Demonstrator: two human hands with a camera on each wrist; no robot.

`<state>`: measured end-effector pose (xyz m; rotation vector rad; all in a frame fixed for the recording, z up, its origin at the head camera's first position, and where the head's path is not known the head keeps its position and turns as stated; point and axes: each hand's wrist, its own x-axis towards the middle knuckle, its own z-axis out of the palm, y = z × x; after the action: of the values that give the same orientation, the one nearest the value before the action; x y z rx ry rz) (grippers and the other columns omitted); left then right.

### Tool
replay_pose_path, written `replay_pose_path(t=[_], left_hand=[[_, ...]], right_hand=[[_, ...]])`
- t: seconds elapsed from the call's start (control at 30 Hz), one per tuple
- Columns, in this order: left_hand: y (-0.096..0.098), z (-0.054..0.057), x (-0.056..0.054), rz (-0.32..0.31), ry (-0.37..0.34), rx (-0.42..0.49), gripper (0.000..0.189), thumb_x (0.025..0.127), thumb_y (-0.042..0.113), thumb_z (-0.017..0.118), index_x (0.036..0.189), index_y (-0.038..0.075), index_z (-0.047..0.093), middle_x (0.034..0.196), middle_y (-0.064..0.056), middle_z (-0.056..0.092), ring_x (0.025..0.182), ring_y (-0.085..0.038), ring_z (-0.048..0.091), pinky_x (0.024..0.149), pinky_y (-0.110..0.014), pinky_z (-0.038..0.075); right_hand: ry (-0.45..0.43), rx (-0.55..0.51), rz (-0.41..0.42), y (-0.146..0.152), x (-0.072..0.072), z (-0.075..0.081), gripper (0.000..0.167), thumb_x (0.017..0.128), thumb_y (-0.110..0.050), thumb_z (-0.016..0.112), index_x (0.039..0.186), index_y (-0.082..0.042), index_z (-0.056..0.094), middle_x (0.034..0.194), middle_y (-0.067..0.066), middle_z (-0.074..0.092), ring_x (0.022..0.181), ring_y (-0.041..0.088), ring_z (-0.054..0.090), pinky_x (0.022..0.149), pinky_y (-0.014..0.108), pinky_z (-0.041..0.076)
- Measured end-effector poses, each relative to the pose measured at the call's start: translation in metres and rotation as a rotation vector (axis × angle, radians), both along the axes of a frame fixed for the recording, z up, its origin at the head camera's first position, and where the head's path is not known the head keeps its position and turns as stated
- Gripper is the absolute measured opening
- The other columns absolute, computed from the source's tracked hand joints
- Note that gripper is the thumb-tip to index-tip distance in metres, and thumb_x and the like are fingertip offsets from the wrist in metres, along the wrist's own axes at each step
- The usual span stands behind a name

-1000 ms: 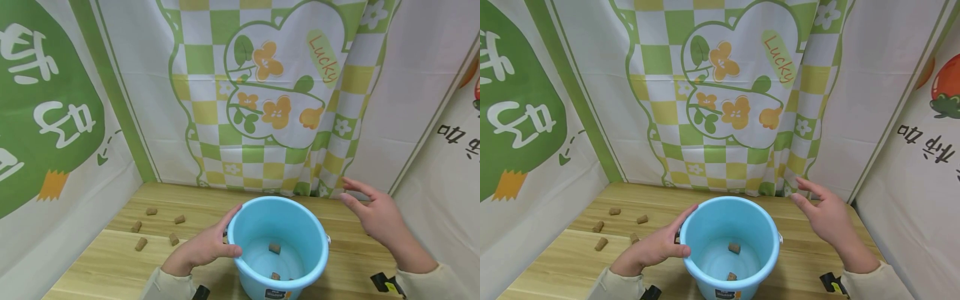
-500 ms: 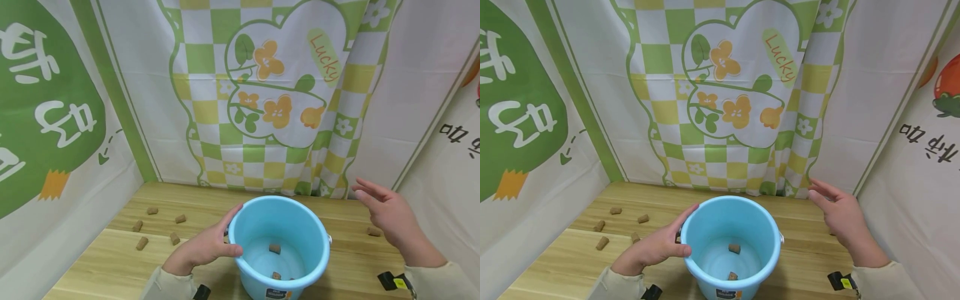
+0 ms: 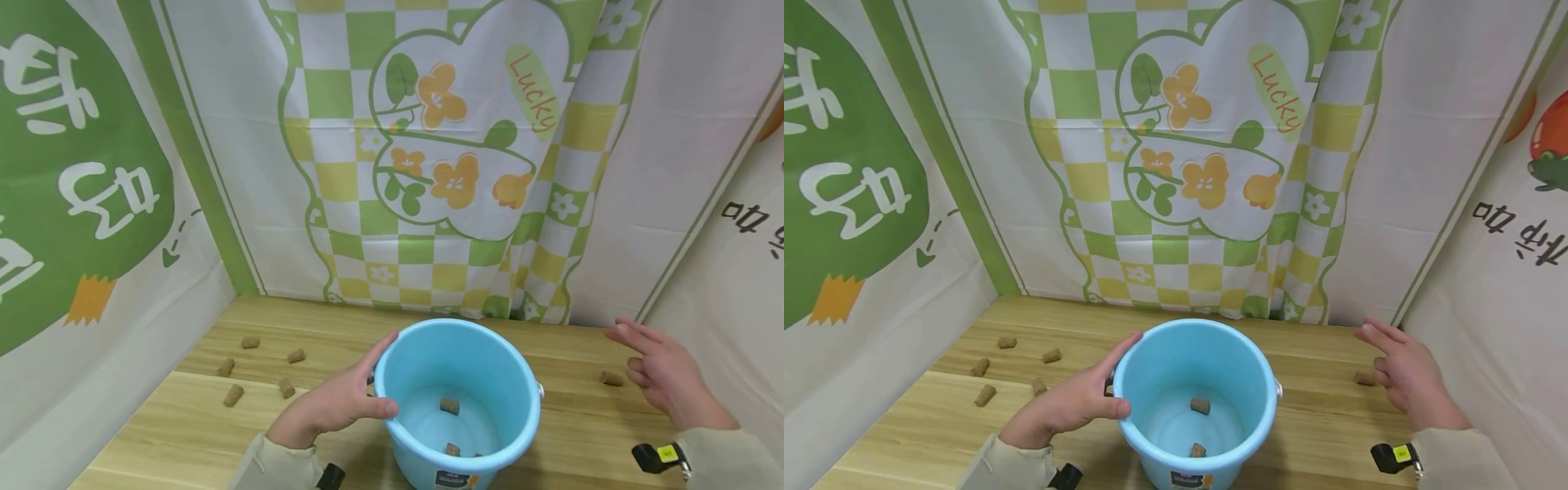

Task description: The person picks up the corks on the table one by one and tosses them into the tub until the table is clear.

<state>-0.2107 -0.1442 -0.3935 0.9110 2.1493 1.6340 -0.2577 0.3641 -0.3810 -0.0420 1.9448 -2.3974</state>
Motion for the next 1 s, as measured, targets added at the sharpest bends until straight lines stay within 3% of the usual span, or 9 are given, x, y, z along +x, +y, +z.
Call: replay_pose_path(t=[0.17,0.2,0.3,0.47,0.53,0.63,0.7,0.73,1.0], left_hand=[[0.000,0.001,-0.001,-0.004,0.003,0.000,0.111,0.084,0.056,0.075,0.161,0.027,0.000,0.152,-0.016,0.034,0.130,-0.035,0.045,0.098,-0.044,0.044],[0.000,0.001,-0.001,-0.004,0.007,0.000,0.111,0.084,0.056,0.075,0.161,0.027,0.000,0.152,-0.017,0.034,0.129,-0.035,0.045,0.098,-0.044,0.044],[0.000,0.001,-0.001,-0.008,0.014,0.003,0.111,0.085,0.055,0.075,0.161,0.026,0.000,0.152,-0.018,0.034,0.129,-0.035,0.045,0.098,-0.046,0.044],[-0.001,0.001,0.000,0.002,-0.001,0.000,0.111,0.084,0.055,0.076,0.161,0.029,0.001,0.152,-0.016,0.035,0.129,-0.033,0.046,0.097,-0.041,0.045],[-0.001,0.001,0.001,0.004,-0.005,-0.001,0.110,0.084,0.054,0.076,0.161,0.029,0.001,0.152,-0.016,0.034,0.129,-0.033,0.046,0.097,-0.040,0.045],[-0.001,0.001,0.001,-0.004,-0.002,0.002,0.110,0.084,0.055,0.076,0.161,0.029,0.001,0.152,-0.016,0.035,0.129,-0.034,0.046,0.098,-0.044,0.045],[0.000,0.001,0.001,-0.012,0.000,0.005,0.110,0.084,0.055,0.075,0.161,0.028,0.000,0.152,-0.017,0.034,0.129,-0.035,0.046,0.098,-0.047,0.045],[0.000,0.001,0.000,-0.012,0.003,0.004,0.111,0.084,0.055,0.075,0.161,0.028,0.000,0.152,-0.017,0.034,0.129,-0.035,0.045,0.098,-0.048,0.044],[0.000,0.001,0.001,0.002,0.009,0.001,0.112,0.084,0.056,0.075,0.161,0.025,0.000,0.152,-0.018,0.033,0.128,-0.036,0.046,0.098,-0.046,0.044]], right_hand=[[-0.106,0.071,-0.020,0.024,-0.004,-0.027,0.009,0.100,-0.032,0.063,0.109,-0.032,0.061,0.100,-0.017,0.069,0.050,0.006,0.026,0.045,0.023,0.028],[-0.129,0.082,-0.015,0.029,-0.005,-0.032,0.022,0.100,-0.032,0.063,0.121,-0.031,0.059,0.099,-0.017,0.068,0.051,0.006,0.027,0.045,0.022,0.029],[-0.188,0.069,-0.002,0.043,-0.007,-0.050,0.030,0.100,-0.032,0.062,0.127,-0.026,0.049,0.097,-0.017,0.067,0.051,0.004,0.030,0.046,0.021,0.033],[-0.293,-0.011,-0.045,0.065,-0.006,-0.078,0.018,0.100,-0.022,0.064,0.112,-0.025,0.050,0.093,-0.013,0.068,0.051,0.002,0.037,0.046,0.021,0.036],[-0.351,-0.002,-0.064,0.071,-0.005,-0.087,0.032,0.101,-0.017,0.063,0.129,-0.024,0.051,0.102,-0.009,0.066,0.051,0.002,0.038,0.045,0.021,0.038],[-0.416,0.043,-0.094,0.075,-0.005,-0.097,0.073,0.100,-0.012,0.064,0.159,-0.013,0.021,0.112,0.002,0.059,0.052,0.003,0.038,0.045,0.022,0.039],[-0.419,0.100,-0.083,0.075,-0.005,-0.101,0.089,0.100,-0.012,0.062,0.158,-0.005,-0.005,0.111,0.003,0.055,0.052,0.003,0.036,0.045,0.021,0.039],[-0.413,0.117,-0.078,0.075,-0.005,-0.103,0.091,0.100,-0.013,0.062,0.157,-0.007,-0.008,0.112,0.004,0.054,0.051,0.003,0.035,0.045,0.021,0.039],[-0.376,0.109,-0.059,0.068,-0.011,-0.107,0.091,0.099,-0.009,0.063,0.158,-0.004,-0.005,0.095,-0.011,0.055,0.052,0.002,0.036,0.047,0.019,0.037]])
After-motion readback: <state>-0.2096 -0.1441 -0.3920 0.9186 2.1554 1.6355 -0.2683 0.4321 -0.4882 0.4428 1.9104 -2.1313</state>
